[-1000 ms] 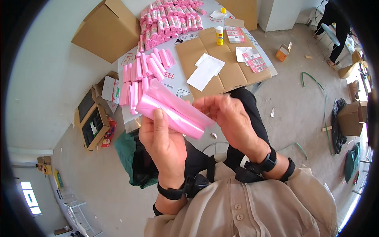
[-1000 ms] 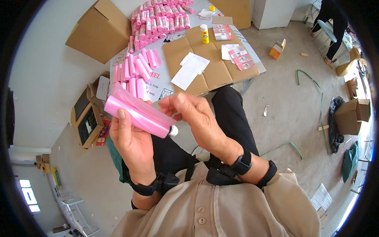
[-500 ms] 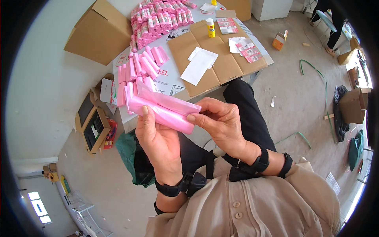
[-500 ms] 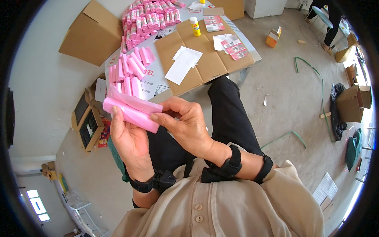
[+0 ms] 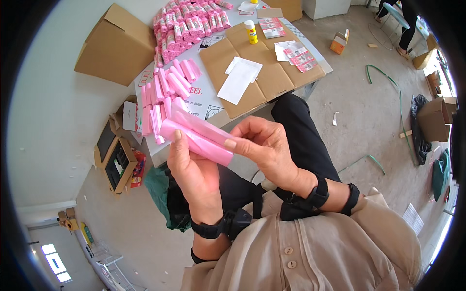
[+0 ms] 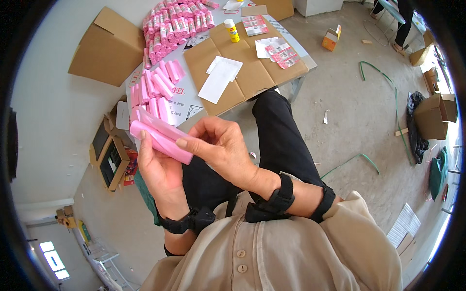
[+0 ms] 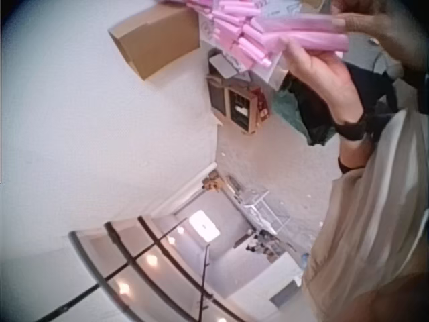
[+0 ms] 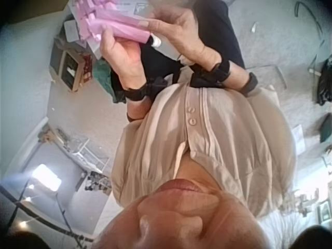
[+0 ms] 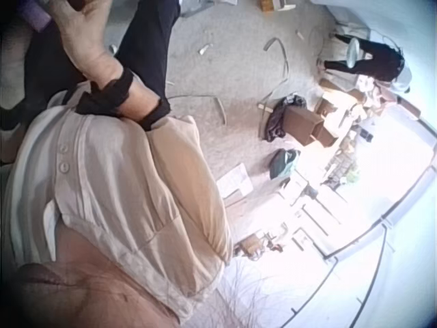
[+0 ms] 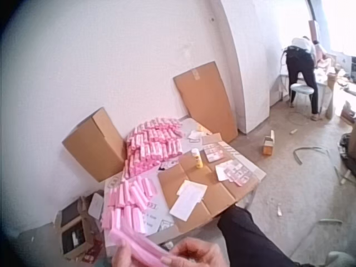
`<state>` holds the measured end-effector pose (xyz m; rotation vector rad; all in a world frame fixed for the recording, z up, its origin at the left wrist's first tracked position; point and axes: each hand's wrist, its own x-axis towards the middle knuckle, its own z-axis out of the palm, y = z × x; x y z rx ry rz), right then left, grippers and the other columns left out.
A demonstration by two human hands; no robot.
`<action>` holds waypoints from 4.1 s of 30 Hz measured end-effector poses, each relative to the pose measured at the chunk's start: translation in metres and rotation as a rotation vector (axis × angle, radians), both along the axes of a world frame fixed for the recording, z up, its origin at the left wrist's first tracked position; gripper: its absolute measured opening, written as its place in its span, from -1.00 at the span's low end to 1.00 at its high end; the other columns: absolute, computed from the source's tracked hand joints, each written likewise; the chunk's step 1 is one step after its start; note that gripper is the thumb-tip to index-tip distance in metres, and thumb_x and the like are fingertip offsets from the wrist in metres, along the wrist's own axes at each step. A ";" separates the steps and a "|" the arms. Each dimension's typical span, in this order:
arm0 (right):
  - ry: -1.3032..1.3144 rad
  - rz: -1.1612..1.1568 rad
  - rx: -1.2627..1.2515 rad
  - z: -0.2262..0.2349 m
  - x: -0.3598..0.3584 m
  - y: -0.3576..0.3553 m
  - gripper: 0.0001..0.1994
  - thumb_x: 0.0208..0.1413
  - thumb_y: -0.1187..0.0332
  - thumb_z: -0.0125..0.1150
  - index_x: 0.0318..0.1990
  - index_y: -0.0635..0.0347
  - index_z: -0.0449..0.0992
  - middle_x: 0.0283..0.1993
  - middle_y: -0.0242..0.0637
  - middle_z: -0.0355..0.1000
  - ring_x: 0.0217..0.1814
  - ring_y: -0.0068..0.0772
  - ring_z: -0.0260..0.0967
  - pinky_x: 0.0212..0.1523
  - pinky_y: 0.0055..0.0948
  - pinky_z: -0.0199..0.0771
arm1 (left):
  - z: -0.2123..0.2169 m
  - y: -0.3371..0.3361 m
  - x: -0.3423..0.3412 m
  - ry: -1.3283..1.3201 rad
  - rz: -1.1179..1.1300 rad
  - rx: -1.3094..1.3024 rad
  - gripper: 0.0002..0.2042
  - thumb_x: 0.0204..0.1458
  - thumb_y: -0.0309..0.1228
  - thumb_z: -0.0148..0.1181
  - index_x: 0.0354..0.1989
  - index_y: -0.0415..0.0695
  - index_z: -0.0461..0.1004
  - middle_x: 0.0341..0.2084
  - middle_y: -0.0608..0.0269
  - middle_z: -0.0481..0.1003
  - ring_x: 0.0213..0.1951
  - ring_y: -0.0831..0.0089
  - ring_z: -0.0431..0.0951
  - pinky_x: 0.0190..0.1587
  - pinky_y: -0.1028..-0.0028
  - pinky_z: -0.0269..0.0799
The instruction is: Applying adhesive labels to small pink plastic cylinders.
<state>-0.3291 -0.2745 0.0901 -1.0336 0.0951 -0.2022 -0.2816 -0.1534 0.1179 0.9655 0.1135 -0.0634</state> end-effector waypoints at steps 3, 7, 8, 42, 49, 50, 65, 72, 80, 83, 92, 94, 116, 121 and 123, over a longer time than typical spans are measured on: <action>0.053 0.030 0.031 -0.001 0.004 -0.010 -0.69 0.06 0.28 0.30 -0.16 0.36 0.49 -0.27 -0.32 0.48 -0.25 -0.63 0.34 -0.22 -0.59 0.33 | -0.004 -0.002 0.001 -0.078 -0.014 0.129 -0.71 0.22 -0.31 0.00 -0.04 -0.30 0.36 -0.19 0.20 0.44 -0.15 0.47 0.45 -0.05 0.40 0.37; 0.020 0.113 0.026 0.004 0.015 -0.023 -0.56 0.04 0.25 0.30 0.01 0.37 0.44 -0.11 -0.21 0.47 -0.06 -0.53 0.36 -0.08 -0.49 0.35 | -0.008 -0.003 -0.003 -0.319 -0.069 0.408 -0.69 0.21 -0.31 0.03 -0.01 -0.31 0.36 -0.11 0.16 0.45 -0.09 0.46 0.45 0.02 0.41 0.34; 0.019 0.114 0.024 0.007 0.017 -0.024 -0.56 0.04 0.25 0.30 0.01 0.37 0.44 -0.11 -0.21 0.47 -0.06 -0.53 0.36 -0.08 -0.49 0.35 | -0.008 -0.003 -0.004 -0.414 -0.056 0.544 -0.70 0.21 -0.32 0.04 -0.04 -0.32 0.37 -0.14 0.17 0.46 -0.11 0.50 0.45 0.00 0.43 0.34; 0.143 0.113 -0.127 -0.017 0.037 -0.036 -0.85 0.11 0.40 0.24 -0.38 0.33 0.54 -0.60 -0.51 0.31 -0.56 -0.77 0.13 -0.59 -0.66 0.13 | -0.049 0.000 0.018 -0.134 -0.468 0.337 -0.72 0.11 -0.41 0.16 -0.06 -0.33 0.40 -0.27 0.30 0.48 -0.26 0.60 0.44 -0.19 0.59 0.36; 0.144 0.125 -0.281 -0.031 0.044 -0.039 -0.83 0.13 0.38 0.21 -0.43 0.30 0.49 -0.60 -0.55 0.26 -0.55 -0.79 0.09 -0.58 -0.67 0.11 | -0.055 0.002 0.024 -0.194 -0.427 0.511 -0.76 0.08 -0.49 0.16 -0.09 -0.31 0.42 -0.34 0.34 0.48 -0.34 0.67 0.39 -0.24 0.61 0.36; 0.122 0.119 -0.336 -0.033 0.044 -0.040 -0.82 0.16 0.37 0.19 -0.45 0.24 0.48 -0.60 -0.58 0.25 -0.57 -0.81 0.10 -0.59 -0.71 0.11 | -0.057 0.003 0.025 -0.190 -0.427 0.511 -0.76 0.08 -0.49 0.16 -0.09 -0.31 0.42 -0.34 0.34 0.48 -0.34 0.67 0.39 -0.24 0.61 0.36; 0.259 0.316 -0.166 -0.057 0.017 -0.012 -0.26 -0.14 0.29 0.48 0.17 0.37 0.21 -0.18 -0.13 0.46 -0.10 -0.41 0.42 -0.08 -0.43 0.43 | -0.074 -0.008 0.025 -0.090 -0.252 0.499 -0.84 0.15 -0.45 0.07 -0.19 -0.29 0.41 -0.37 0.26 0.48 -0.37 0.61 0.43 -0.26 0.55 0.39; 0.152 0.112 -0.312 -0.058 0.014 -0.005 -0.68 0.02 0.49 0.29 -0.04 0.34 0.43 -0.35 -0.29 0.48 -0.31 -0.51 0.43 -0.25 -0.51 0.44 | -0.069 -0.015 0.034 0.003 -0.173 0.193 -0.78 0.10 -0.45 0.12 -0.12 -0.29 0.42 -0.30 0.12 0.52 -0.27 0.39 0.56 -0.21 0.48 0.45; 0.161 0.227 -0.022 -0.061 0.018 -0.031 -0.77 0.13 0.46 0.19 -0.06 0.30 0.53 -0.38 -0.40 0.48 -0.45 -0.72 0.33 -0.48 -0.71 0.30 | -0.065 0.026 0.056 -0.037 -0.422 0.176 -0.74 -0.15 -0.62 0.32 -0.24 -0.24 0.47 -0.29 -0.05 0.55 -0.45 0.47 0.52 -0.52 0.55 0.40; 0.183 0.211 0.091 -0.065 0.019 -0.035 -0.78 0.14 0.45 0.18 -0.07 0.30 0.54 -0.40 -0.41 0.47 -0.46 -0.71 0.34 -0.49 -0.72 0.31 | -0.065 0.024 0.057 -0.114 -0.410 0.278 -0.77 -0.16 -0.64 0.33 -0.30 -0.23 0.46 -0.35 -0.06 0.56 -0.53 0.46 0.50 -0.57 0.58 0.39; 0.043 -0.072 0.021 -0.069 0.032 -0.031 -0.76 -0.03 0.48 0.36 -0.18 0.29 0.53 -0.52 -0.47 0.41 -0.52 -0.74 0.27 -0.53 -0.71 0.26 | -0.084 0.009 0.046 0.094 -0.259 0.211 -0.87 -0.08 -0.58 0.31 -0.38 -0.24 0.47 -0.41 0.05 0.55 -0.49 0.45 0.51 -0.51 0.49 0.48; 0.175 -0.001 -0.040 -0.065 0.033 -0.041 -0.78 -0.06 0.46 0.39 -0.24 0.29 0.52 -0.53 -0.48 0.39 -0.54 -0.75 0.25 -0.55 -0.72 0.21 | -0.083 0.009 0.047 0.023 -0.339 0.286 -0.86 -0.09 -0.57 0.32 -0.37 -0.25 0.48 -0.43 0.11 0.54 -0.47 0.48 0.51 -0.47 0.51 0.47; 0.233 0.525 -0.530 -0.097 0.091 -0.057 -0.75 0.04 0.36 0.28 -0.20 0.34 0.45 -0.40 -0.31 0.45 -0.34 -0.49 0.35 -0.27 -0.43 0.38 | -0.101 -0.020 0.115 -0.107 -0.655 0.729 -0.78 0.02 -0.43 0.26 -0.25 -0.33 0.50 -0.52 0.36 0.44 -0.50 0.63 0.38 -0.42 0.66 0.31; 0.514 0.365 -0.288 -0.120 0.118 -0.057 -0.81 0.12 0.37 0.20 -0.27 0.36 0.48 -0.46 -0.35 0.42 -0.51 -0.62 0.36 -0.47 -0.61 0.38 | -0.137 -0.020 0.165 0.016 -0.509 0.730 -0.83 -0.01 -0.50 0.25 -0.28 -0.35 0.52 -0.60 0.34 0.41 -0.70 0.65 0.28 -0.63 0.60 0.19; 0.536 0.267 -0.250 -0.131 0.120 -0.054 -0.81 0.14 0.36 0.17 -0.26 0.37 0.48 -0.46 -0.35 0.42 -0.51 -0.62 0.36 -0.46 -0.61 0.40 | -0.151 -0.029 0.182 0.016 -0.464 0.733 -0.81 -0.01 -0.50 0.25 -0.27 -0.37 0.51 -0.61 0.33 0.42 -0.70 0.64 0.29 -0.63 0.60 0.19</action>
